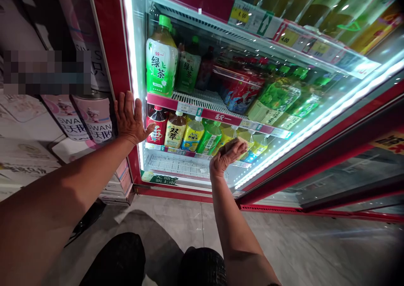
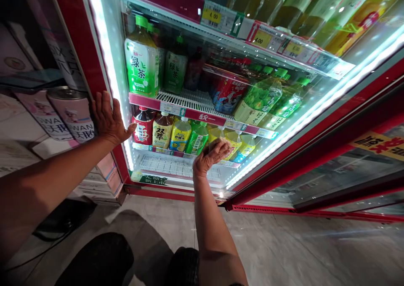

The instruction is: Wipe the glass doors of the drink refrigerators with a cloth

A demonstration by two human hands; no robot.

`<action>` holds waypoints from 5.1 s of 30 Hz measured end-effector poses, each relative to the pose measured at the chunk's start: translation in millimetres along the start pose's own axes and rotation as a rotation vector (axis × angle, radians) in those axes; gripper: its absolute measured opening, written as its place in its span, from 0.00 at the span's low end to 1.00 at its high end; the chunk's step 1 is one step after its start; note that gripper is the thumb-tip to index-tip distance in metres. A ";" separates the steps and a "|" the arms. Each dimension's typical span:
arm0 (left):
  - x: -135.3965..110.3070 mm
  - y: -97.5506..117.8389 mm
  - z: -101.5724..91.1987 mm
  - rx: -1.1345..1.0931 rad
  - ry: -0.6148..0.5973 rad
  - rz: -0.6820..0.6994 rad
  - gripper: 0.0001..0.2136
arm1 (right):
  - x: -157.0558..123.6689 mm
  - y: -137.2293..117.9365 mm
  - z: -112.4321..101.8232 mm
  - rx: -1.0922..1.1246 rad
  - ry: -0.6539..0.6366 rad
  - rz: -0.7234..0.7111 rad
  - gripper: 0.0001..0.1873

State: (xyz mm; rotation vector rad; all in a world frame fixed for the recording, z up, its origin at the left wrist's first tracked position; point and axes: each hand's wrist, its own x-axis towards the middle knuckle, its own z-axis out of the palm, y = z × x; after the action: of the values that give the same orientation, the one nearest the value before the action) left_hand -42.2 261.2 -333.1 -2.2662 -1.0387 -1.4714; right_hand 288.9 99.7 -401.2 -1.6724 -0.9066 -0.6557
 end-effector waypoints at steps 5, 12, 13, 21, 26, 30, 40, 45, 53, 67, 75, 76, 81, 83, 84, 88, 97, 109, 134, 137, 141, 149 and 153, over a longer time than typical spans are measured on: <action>-1.4 -3.2 2.6 0.072 0.048 0.077 0.55 | -1.5 -12.4 3.4 -0.027 -0.084 -0.053 0.37; -2.1 -2.9 4.5 0.027 0.044 0.049 0.55 | -7.2 25.6 -8.6 -0.013 -0.023 0.238 0.42; -2.2 -3.2 5.0 0.032 0.046 0.045 0.55 | -7.8 24.5 -7.9 -0.013 -0.008 0.249 0.43; -2.8 -2.6 4.7 -0.004 0.029 0.036 0.52 | -29.1 -42.9 21.3 -0.023 -0.080 -0.007 0.37; -3.2 -4.0 3.9 -0.003 0.007 0.063 0.53 | -35.1 -44.4 20.7 -0.064 -0.291 -0.142 0.29; -3.2 -5.9 5.9 -0.013 0.008 0.064 0.53 | -20.1 -9.5 5.3 -0.123 -0.271 -0.111 0.30; -0.8 10.5 -0.4 -0.001 -0.045 -0.091 0.52 | -33.7 -21.3 26.7 -0.143 -0.038 -0.177 0.40; 0.8 12.5 -1.8 -0.067 -0.031 -0.079 0.54 | -65.0 -46.3 37.0 -0.133 -0.228 -0.424 0.38; -3.6 1.6 5.2 -0.006 0.003 0.016 0.53 | -30.5 -26.3 20.7 -0.208 -0.206 -0.419 0.35; -5.1 -3.8 14.5 -0.016 0.089 0.047 0.45 | -81.9 -85.5 53.0 -0.124 -0.281 -0.545 0.34; -6.3 -6.9 20.6 -0.023 0.137 0.076 0.43 | -45.4 -70.2 32.7 -0.178 -0.267 -0.490 0.34; -6.4 -7.2 21.8 -0.030 0.144 0.079 0.42 | -40.2 -71.8 32.7 -0.177 -0.237 -0.436 0.34; -6.4 -5.9 21.3 0.003 0.115 0.073 0.42 | -50.7 -93.3 48.7 -0.140 -0.246 -0.372 0.31; -5.5 -2.7 17.4 -0.004 0.092 0.062 0.43 | -67.8 -103.1 57.6 -0.132 -0.307 -0.414 0.32; -4.9 -0.6 15.0 -0.013 0.074 0.048 0.42 | -76.7 -107.4 61.1 -0.132 -0.334 -0.444 0.32; -2.1 7.4 5.3 -0.051 -0.015 -0.037 0.42 | -99.8 -117.9 65.2 -0.134 -0.457 -0.617 0.34; -4.0 6.4 4.3 -0.071 -0.005 0.011 0.38 | -45.8 -110.8 44.0 -0.169 -0.327 -0.656 0.32; -10.9 -6.2 0.7 -0.010 0.028 0.198 0.35 | -98.7 -130.8 65.6 -0.138 -0.516 -0.782 0.36; -37.6 -22.5 -40.2 -0.083 -0.199 0.214 0.32 | -50.2 -184.9 50.2 -0.011 -0.730 -0.940 0.40; -41.3 -24.9 -51.2 -0.079 -0.227 0.232 0.35 | -38.6 -204.8 51.2 0.003 -0.705 -0.896 0.40; -44.0 -21.5 -56.0 -0.066 -0.197 0.251 0.38 | -50.0 -213.8 58.3 0.064 -0.712 -0.881 0.38; -67.6 -14.5 -52.9 -0.020 -0.214 0.204 0.43 | -84.3 -196.3 72.3 0.175 -0.820 -1.020 0.30; -82.0 -16.1 -56.4 -0.014 -0.228 0.156 0.47 | -65.2 -207.4 66.3 0.174 -0.837 -1.025 0.30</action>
State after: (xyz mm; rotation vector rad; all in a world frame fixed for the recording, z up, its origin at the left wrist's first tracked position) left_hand -111.8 206.5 -381.3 -2.5060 -0.8871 -1.1852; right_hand 79.1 176.3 -358.8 -1.2151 -2.4128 -0.4685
